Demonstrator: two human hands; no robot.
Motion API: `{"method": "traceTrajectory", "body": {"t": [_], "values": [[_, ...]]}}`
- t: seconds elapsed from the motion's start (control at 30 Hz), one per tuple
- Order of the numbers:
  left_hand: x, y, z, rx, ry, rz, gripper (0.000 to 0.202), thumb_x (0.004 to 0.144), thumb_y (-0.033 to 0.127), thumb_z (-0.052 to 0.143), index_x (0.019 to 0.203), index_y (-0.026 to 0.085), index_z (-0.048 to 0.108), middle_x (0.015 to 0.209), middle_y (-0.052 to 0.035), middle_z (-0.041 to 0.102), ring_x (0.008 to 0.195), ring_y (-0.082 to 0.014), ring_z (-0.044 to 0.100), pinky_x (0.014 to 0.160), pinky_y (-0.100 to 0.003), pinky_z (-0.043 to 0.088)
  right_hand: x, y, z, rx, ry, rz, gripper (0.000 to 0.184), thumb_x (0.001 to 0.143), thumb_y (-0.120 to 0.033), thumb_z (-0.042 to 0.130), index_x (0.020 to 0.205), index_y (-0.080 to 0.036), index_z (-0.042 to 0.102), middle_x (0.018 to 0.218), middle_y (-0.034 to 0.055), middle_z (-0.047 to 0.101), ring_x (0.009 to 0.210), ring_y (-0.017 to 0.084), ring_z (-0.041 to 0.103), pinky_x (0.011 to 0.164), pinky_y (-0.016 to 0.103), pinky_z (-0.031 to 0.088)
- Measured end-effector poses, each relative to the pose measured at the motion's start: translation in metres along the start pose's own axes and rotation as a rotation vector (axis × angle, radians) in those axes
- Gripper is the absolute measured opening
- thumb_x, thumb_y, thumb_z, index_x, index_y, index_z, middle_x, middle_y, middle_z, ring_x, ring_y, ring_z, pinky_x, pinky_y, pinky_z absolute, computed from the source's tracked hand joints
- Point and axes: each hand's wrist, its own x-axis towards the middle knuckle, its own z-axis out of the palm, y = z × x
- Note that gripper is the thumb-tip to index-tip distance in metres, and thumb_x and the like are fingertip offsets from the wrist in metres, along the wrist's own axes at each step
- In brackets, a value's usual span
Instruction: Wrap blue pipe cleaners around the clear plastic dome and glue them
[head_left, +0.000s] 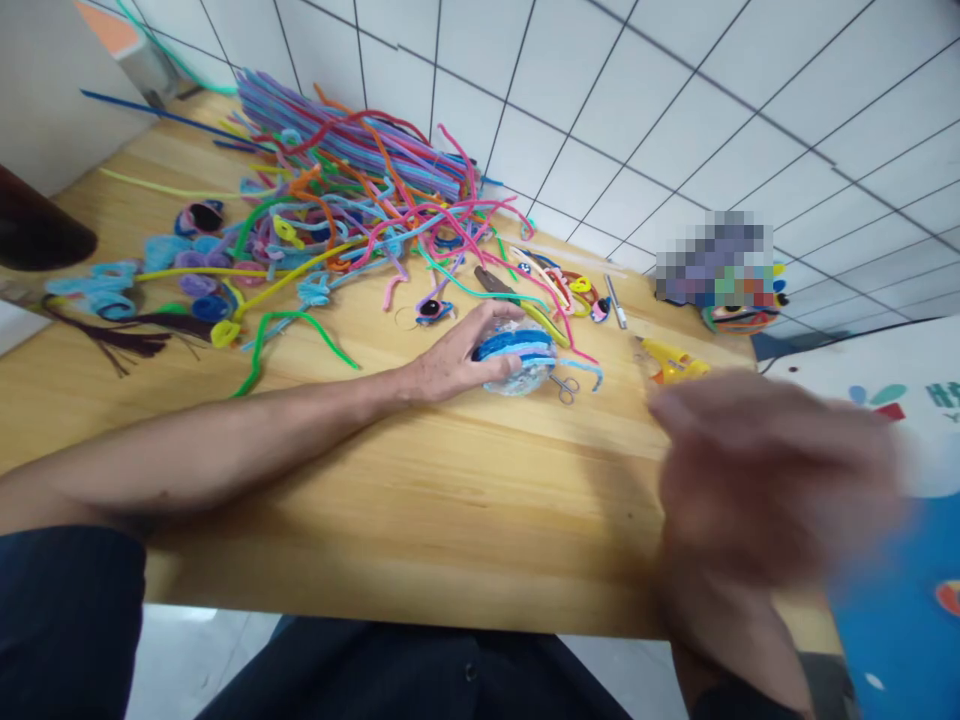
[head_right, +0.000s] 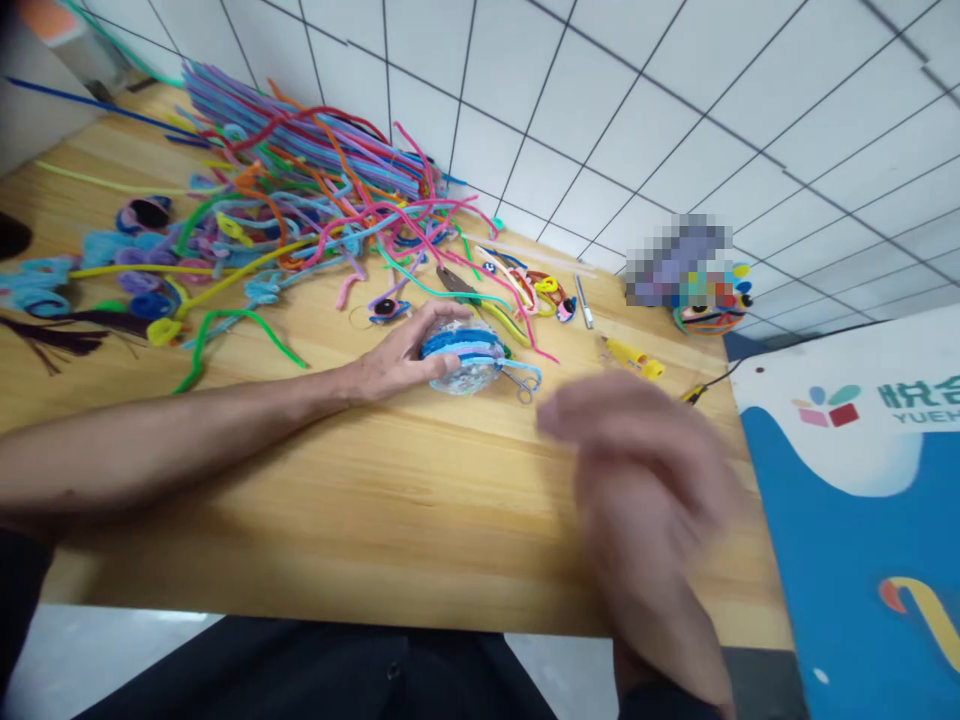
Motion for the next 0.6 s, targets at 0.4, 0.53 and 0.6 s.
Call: {"method": "traceTrajectory", "body": {"t": [0.4,0.53,0.6], "values": [[-0.002,0.002,0.004,-0.011,0.003,0.055,0.066,0.098,0.069,0.071,0.143,0.024,0.055,0.143,-0.0140,0.062,0.136,-0.0323,0.064,0.118,-0.050,0.055,0.022,0.031,0.058,0.156,0.003,0.124,0.013,0.094,-0.029,0.072,0.082,-0.026,0.069,0.082,0.0003,0.075,0.076,0.019,0.067,0.075,0.036,0.057],[-0.002,0.001,0.003,0.012,0.010,0.042,0.065,0.097,0.070,0.072,0.142,0.025,0.055,0.143,-0.0145,0.062,0.137,-0.0344,0.063,0.120,-0.055,0.053,0.022,0.030,0.058,0.198,-0.017,0.125,0.011,0.094,-0.028,0.072,0.084,-0.025,0.070,0.081,-0.0003,0.075,0.074,0.018,0.067,0.072,0.034,0.055],[-0.003,0.000,0.003,0.021,0.007,0.047,0.065,0.098,0.069,0.071,0.143,0.025,0.054,0.143,-0.0144,0.061,0.137,-0.0344,0.062,0.120,-0.055,0.053,0.022,0.031,0.059,0.211,-0.018,0.092,0.008,0.095,-0.026,0.073,0.087,-0.025,0.072,0.084,-0.0001,0.076,0.077,0.018,0.068,0.075,0.033,0.056]]}}
